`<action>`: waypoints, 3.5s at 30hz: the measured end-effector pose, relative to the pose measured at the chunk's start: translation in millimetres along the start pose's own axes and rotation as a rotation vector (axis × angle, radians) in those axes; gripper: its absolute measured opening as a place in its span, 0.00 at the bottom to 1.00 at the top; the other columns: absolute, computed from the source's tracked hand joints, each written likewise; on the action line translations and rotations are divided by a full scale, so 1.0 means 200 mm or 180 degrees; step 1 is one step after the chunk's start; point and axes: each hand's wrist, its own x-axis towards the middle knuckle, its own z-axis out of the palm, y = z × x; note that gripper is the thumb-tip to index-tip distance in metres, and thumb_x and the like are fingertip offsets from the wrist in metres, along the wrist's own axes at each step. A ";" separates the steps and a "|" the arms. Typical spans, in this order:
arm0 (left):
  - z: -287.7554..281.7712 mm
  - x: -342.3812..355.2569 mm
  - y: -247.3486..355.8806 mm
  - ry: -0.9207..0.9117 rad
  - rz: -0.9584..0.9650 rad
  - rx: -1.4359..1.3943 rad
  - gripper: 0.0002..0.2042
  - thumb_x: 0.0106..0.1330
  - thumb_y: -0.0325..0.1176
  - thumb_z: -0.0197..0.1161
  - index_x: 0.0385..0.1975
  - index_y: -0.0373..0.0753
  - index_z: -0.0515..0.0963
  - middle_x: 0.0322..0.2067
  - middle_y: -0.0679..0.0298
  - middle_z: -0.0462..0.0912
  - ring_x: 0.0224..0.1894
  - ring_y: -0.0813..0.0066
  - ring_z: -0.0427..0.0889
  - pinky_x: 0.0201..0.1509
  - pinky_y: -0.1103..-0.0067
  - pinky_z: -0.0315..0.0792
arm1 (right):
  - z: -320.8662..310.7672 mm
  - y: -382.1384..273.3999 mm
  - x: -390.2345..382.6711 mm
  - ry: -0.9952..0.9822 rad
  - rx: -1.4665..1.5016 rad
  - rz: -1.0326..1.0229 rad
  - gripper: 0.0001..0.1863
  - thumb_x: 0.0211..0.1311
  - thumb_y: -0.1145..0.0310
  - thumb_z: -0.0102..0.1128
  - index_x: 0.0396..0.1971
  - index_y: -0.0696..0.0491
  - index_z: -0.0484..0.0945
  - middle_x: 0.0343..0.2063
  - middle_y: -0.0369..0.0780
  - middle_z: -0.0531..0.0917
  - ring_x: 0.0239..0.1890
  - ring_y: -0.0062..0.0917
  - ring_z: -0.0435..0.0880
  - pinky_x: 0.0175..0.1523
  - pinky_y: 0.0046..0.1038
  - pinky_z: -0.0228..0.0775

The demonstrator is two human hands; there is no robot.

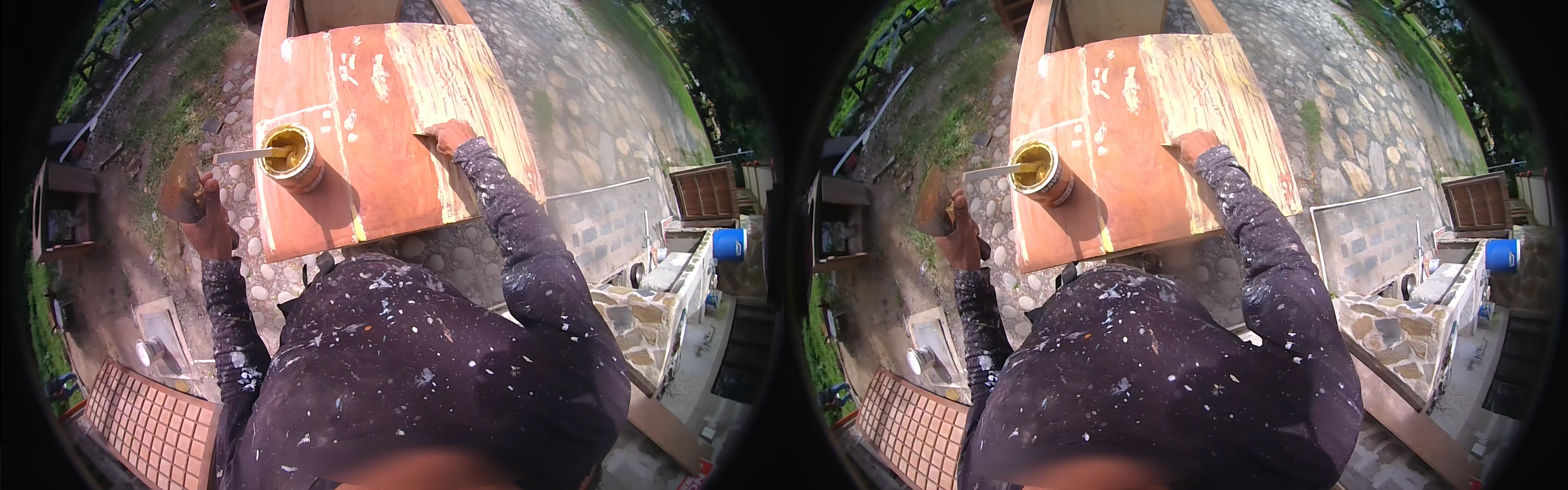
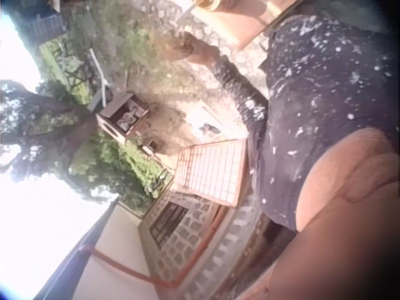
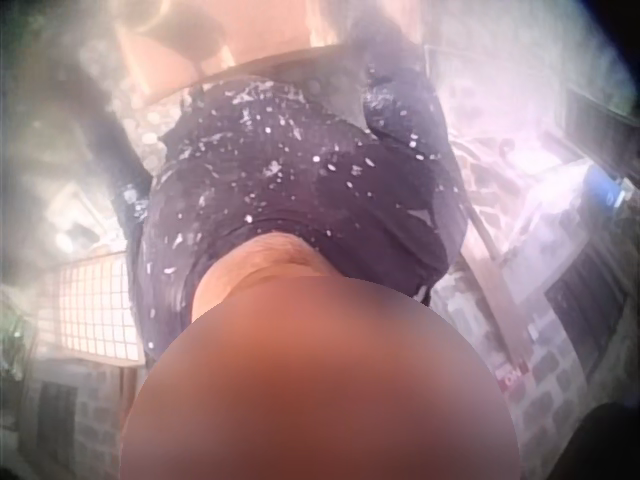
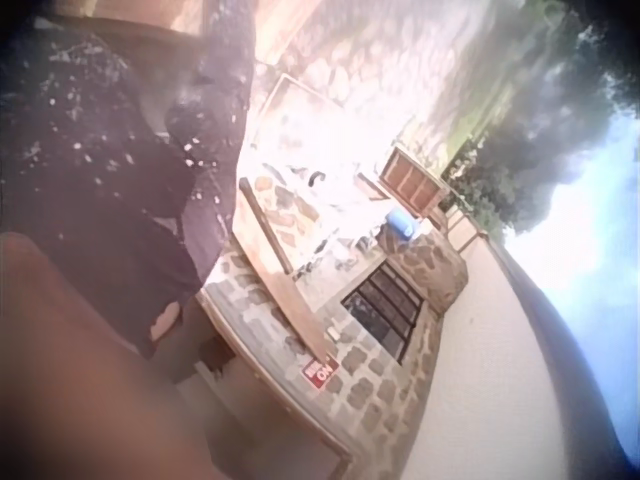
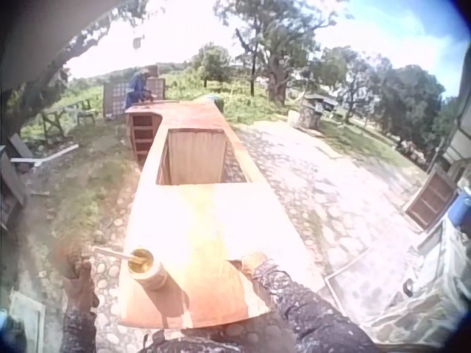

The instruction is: The person uses a putty knife to scoop yellow filler from a can and applies it into seams and gaps on a reddish-brown wooden surface. They repeatedly smooth the filler with the knife and a sanding block, working along the length of the surface.

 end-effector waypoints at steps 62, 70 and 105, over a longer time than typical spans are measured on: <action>-0.31 -0.48 0.03 -0.0630 -0.1114 0.1308 0.19 0.62 0.32 0.61 0.54 0.39 0.76 0.41 0.60 0.83 0.41 0.75 0.79 0.48 0.75 0.73 | -0.12 0.31 0.35 0.1222 0.3752 -0.0132 0.19 0.66 0.71 0.56 0.55 0.61 0.77 0.36 0.39 0.82 0.33 0.20 0.77 0.42 0.24 0.70; -0.15 -0.46 -0.13 -0.0953 -0.0851 0.1069 0.13 0.64 0.24 0.62 0.49 0.34 0.79 0.38 0.66 0.83 0.33 0.81 0.75 0.41 0.79 0.71 | -0.12 0.34 0.39 0.0253 0.0712 -0.0439 0.28 0.42 0.73 0.54 0.50 0.47 0.84 0.29 0.47 0.85 0.30 0.44 0.84 0.36 0.41 0.75; -0.12 -0.27 -0.07 -0.2485 -0.1735 -0.0286 0.11 0.68 0.37 0.62 0.36 0.34 0.75 0.23 0.66 0.74 0.15 0.80 0.69 0.19 0.82 0.63 | 0.22 -0.41 -1.44 -0.0553 0.1455 0.1318 0.18 0.58 0.71 0.59 0.49 0.43 0.84 0.39 0.41 0.86 0.48 0.34 0.82 0.65 0.40 0.67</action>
